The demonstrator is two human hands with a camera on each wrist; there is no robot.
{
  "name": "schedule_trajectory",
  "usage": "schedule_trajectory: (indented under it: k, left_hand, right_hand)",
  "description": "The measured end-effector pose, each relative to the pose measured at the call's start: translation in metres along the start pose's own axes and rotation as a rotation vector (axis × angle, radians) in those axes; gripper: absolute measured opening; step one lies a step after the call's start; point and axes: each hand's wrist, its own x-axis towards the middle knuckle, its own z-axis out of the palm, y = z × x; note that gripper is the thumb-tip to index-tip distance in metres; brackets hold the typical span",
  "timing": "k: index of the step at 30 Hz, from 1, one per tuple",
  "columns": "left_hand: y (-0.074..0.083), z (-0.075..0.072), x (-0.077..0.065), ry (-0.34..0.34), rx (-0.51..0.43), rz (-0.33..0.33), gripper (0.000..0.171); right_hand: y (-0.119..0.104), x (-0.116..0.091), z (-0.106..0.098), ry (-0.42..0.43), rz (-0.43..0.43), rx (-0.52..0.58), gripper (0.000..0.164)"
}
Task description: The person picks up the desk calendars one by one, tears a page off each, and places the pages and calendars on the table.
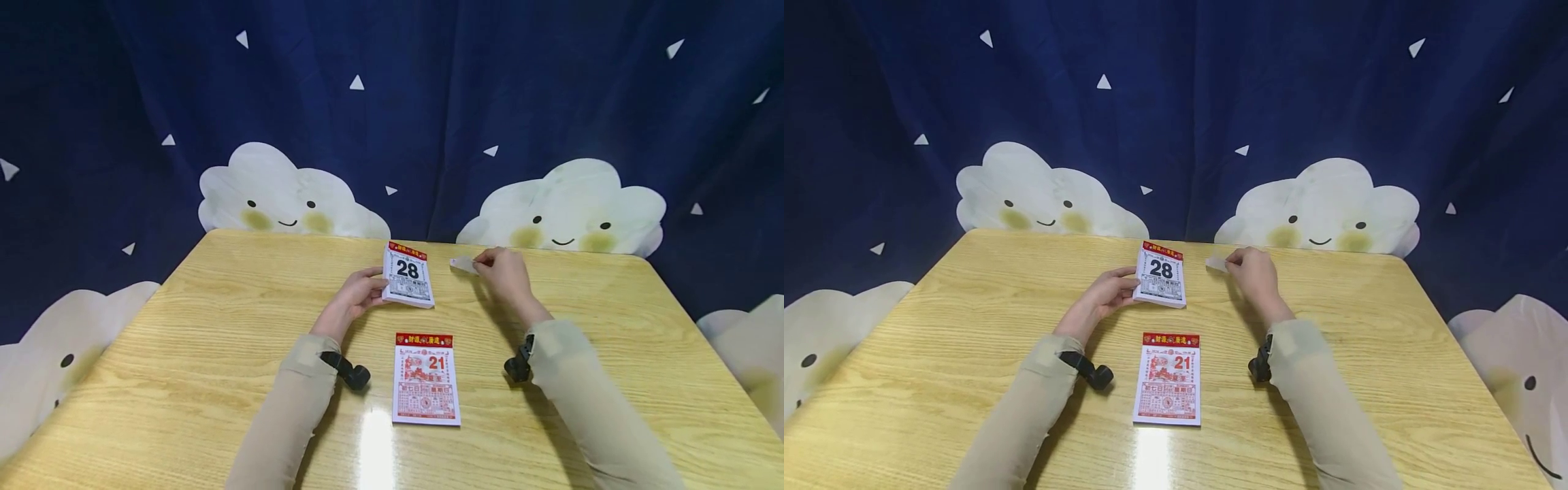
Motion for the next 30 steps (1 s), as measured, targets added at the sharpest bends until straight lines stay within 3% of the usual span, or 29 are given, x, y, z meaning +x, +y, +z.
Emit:
schedule_trajectory:
  k: [9, 14, 21, 30]
  left_hand:
    - [0.01, 0.007, -0.002, 0.104, 0.304, 0.024, 0.042]
    - [0.01, 0.01, 0.0, 0.16, 0.393, 0.064, 0.037]
    - [0.009, 0.012, 0.003, 0.289, 0.545, 0.064, 0.032]
    - [0.009, 0.013, 0.0, 0.307, 0.551, 0.074, 0.029]
  right_hand:
    - [-0.004, -0.009, 0.009, -0.218, -0.068, -0.118, 0.01]
    - [-0.006, -0.012, 0.011, -0.306, -0.057, -0.16, 0.008]
    - [-0.007, -0.012, 0.009, -0.413, -0.044, -0.133, 0.015]
    - [-0.009, -0.015, 0.007, -0.423, -0.037, -0.104, 0.018]
